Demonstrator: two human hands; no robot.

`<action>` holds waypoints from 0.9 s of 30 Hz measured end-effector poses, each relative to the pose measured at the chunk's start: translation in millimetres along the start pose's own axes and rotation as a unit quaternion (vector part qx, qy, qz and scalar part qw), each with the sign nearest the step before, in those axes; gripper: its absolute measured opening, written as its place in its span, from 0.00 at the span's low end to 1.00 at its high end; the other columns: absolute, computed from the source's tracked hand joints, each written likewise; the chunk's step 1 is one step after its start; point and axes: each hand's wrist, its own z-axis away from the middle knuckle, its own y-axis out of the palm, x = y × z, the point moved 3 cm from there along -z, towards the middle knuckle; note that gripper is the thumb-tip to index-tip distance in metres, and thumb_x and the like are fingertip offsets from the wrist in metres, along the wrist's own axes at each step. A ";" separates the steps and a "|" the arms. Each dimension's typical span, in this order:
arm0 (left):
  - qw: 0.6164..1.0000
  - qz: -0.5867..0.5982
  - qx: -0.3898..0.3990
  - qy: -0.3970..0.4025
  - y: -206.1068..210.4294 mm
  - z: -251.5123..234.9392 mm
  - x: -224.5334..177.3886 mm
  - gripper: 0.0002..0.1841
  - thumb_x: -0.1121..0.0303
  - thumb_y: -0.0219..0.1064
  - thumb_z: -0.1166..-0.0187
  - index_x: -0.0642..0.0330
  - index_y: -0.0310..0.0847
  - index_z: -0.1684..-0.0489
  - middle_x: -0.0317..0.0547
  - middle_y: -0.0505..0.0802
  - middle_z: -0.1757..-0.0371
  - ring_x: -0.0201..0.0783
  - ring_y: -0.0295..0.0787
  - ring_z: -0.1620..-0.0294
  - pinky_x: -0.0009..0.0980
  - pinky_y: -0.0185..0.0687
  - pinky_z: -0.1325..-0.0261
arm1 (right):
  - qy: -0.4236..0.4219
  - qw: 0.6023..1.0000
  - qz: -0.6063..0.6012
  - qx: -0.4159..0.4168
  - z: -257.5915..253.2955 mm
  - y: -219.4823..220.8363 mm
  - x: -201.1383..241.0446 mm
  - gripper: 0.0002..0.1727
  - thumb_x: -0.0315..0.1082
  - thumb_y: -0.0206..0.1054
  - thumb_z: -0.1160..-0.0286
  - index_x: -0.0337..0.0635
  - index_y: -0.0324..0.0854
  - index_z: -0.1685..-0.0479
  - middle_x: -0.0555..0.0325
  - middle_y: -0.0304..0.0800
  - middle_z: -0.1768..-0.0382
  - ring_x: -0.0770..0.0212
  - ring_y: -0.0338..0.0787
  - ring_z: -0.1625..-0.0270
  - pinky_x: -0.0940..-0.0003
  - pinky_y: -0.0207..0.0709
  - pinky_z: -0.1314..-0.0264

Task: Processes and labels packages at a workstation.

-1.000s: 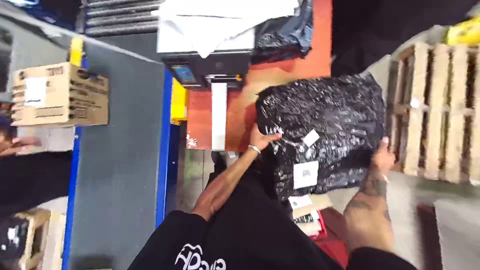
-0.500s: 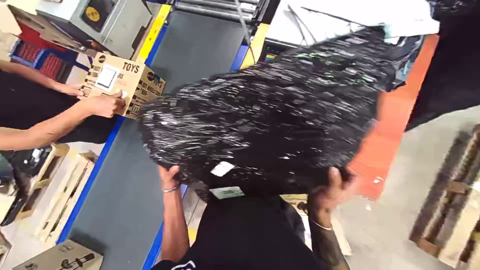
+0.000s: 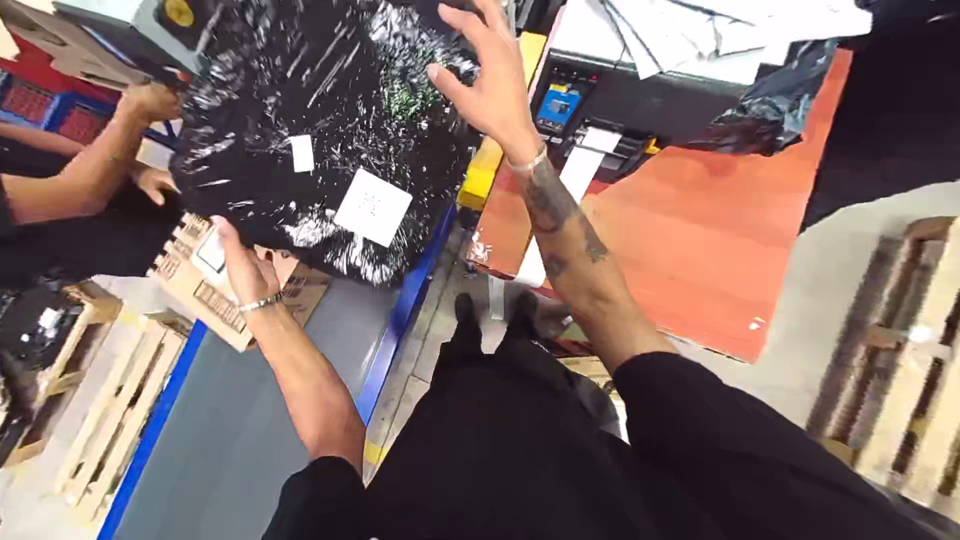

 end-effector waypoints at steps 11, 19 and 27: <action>0.902 -0.223 0.364 -0.070 92.6 160.6 98.4 0.23 0.69 0.66 0.17 0.75 0.75 0.27 0.60 0.94 0.44 0.44 0.95 0.48 0.41 0.89 0.38 | 0.514 0.844 0.021 -0.154 196.2 -94.6 -242.8 0.41 0.70 0.67 0.30 0.39 0.88 0.39 0.43 0.94 0.47 0.42 0.91 0.42 0.34 0.79 0.36; 0.852 -0.229 0.469 -0.044 187.5 201.7 83.3 0.23 0.70 0.69 0.19 0.74 0.77 0.29 0.57 0.95 0.45 0.39 0.95 0.49 0.37 0.89 0.38 | 0.414 0.864 -0.089 -0.272 191.7 -111.6 -220.4 0.16 0.39 0.73 0.24 0.33 0.88 0.51 0.50 0.90 0.70 0.60 0.87 0.69 0.58 0.83 0.60; 0.781 -0.215 0.585 0.044 323.8 237.4 82.9 0.22 0.65 0.65 0.16 0.75 0.79 0.33 0.59 0.94 0.47 0.43 0.94 0.50 0.42 0.89 0.40 | 0.176 0.941 -0.258 -0.134 321.9 -232.4 2.8 0.17 0.45 0.75 0.26 0.43 0.82 0.77 0.73 0.82 0.78 0.83 0.79 0.72 0.83 0.73 0.69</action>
